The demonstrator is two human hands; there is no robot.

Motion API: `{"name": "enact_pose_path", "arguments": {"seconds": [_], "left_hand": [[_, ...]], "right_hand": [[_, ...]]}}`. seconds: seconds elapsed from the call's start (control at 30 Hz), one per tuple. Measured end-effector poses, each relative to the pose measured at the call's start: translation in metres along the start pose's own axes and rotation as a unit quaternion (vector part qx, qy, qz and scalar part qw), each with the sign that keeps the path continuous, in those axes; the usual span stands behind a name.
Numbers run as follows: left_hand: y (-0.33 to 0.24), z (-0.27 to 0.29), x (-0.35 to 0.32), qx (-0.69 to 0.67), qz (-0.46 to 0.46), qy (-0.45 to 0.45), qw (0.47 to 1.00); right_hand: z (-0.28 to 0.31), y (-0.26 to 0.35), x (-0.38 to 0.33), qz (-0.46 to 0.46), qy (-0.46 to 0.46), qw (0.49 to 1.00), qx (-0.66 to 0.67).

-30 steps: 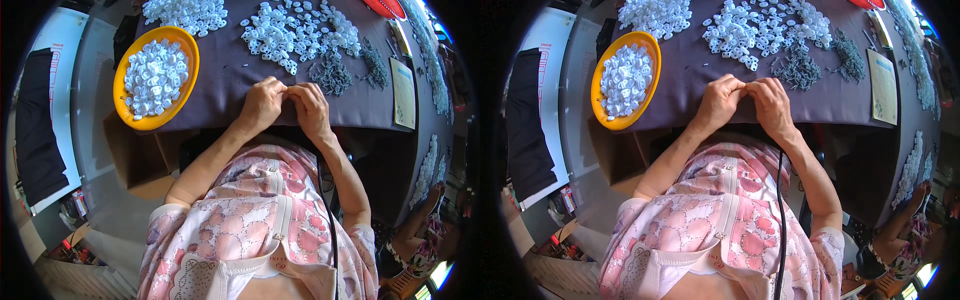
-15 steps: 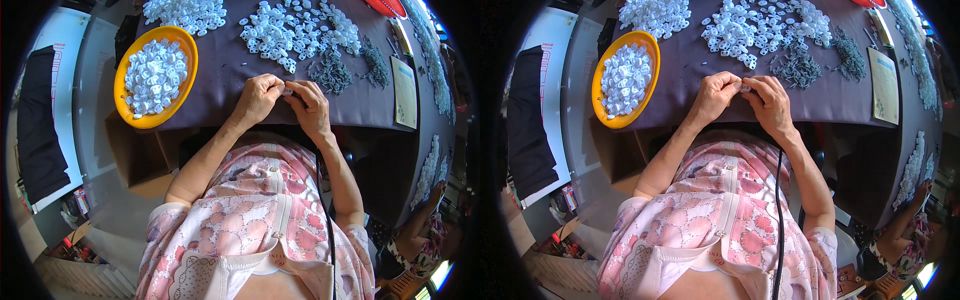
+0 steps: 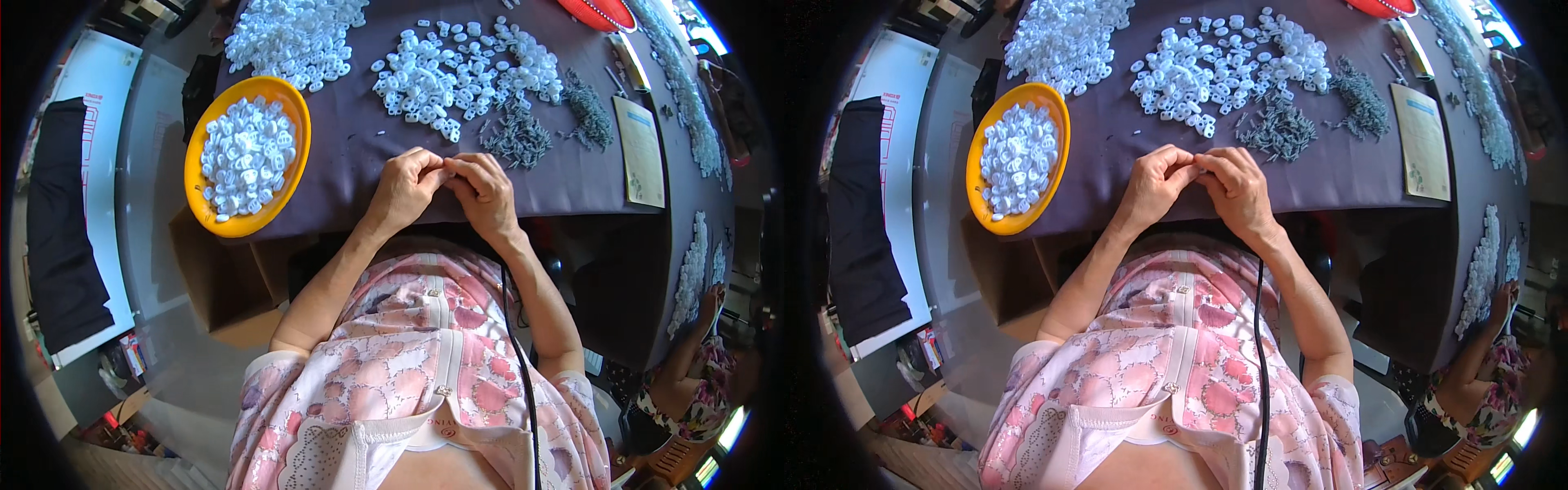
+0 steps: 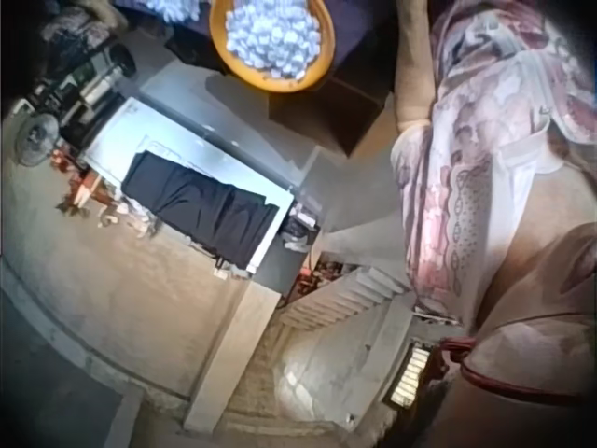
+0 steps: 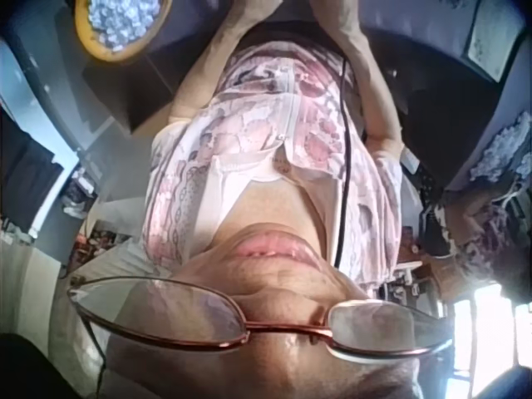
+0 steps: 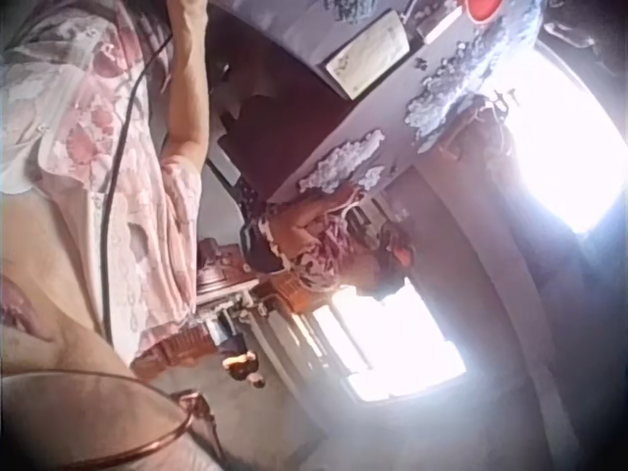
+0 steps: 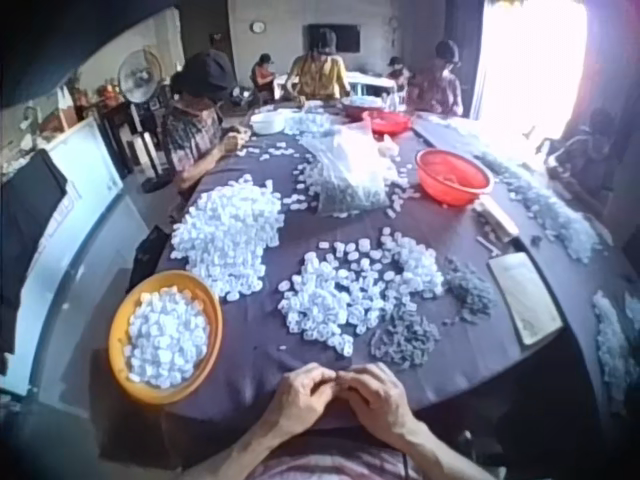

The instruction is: The person assembles small plastic pieces by picking them up from the table and fitting them together by hand.

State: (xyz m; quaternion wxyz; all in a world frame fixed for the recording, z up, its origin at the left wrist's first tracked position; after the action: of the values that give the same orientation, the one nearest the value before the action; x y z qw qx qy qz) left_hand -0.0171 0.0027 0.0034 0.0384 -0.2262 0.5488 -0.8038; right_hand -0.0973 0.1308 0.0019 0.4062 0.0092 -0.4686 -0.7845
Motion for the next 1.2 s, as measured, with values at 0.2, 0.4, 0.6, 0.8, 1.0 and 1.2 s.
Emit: {"name": "enact_pose_path", "arguments": {"seconds": [0.2,0.4,0.6,0.8,1.0,1.2], "left_hand": [[-0.004,0.012,-0.012,-0.046,0.113,-0.055,0.991],[-0.030,0.085,-0.017,0.021,0.070,-0.207,0.976],[-0.005,0.151,-0.031,0.204,0.087,-0.235,0.947],[-0.019,0.149,-0.029,0.299,0.106,-0.230,0.920],[-0.025,0.095,-0.010,0.230,-0.087,-0.172,0.954],[-0.017,0.028,0.025,0.228,-0.115,-0.108,0.961]], "right_hand": [[0.013,0.007,0.006,-0.082,0.051,0.995,0.022],[0.042,-0.021,0.044,-0.032,-0.031,0.988,-0.147],[0.041,-0.025,0.065,-0.006,0.079,0.970,-0.230],[0.042,-0.027,0.068,0.032,0.103,0.959,-0.264],[0.035,-0.030,0.068,0.038,0.096,0.951,-0.292],[0.039,-0.034,0.062,0.038,0.068,0.956,-0.284]]}}
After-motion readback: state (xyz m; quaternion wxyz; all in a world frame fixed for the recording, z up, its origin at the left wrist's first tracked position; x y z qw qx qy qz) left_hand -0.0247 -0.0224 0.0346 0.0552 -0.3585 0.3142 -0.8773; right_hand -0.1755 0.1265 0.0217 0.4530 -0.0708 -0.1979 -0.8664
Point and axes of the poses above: each hand's wrist, its own x-axis towards the middle knuckle, its own z-axis out of the back of the hand, y = z × x, the point moved 1 cm from there along x, towards the middle knuckle, and after that the axes turned 12 degrees about -z, right-handed, at the moved point
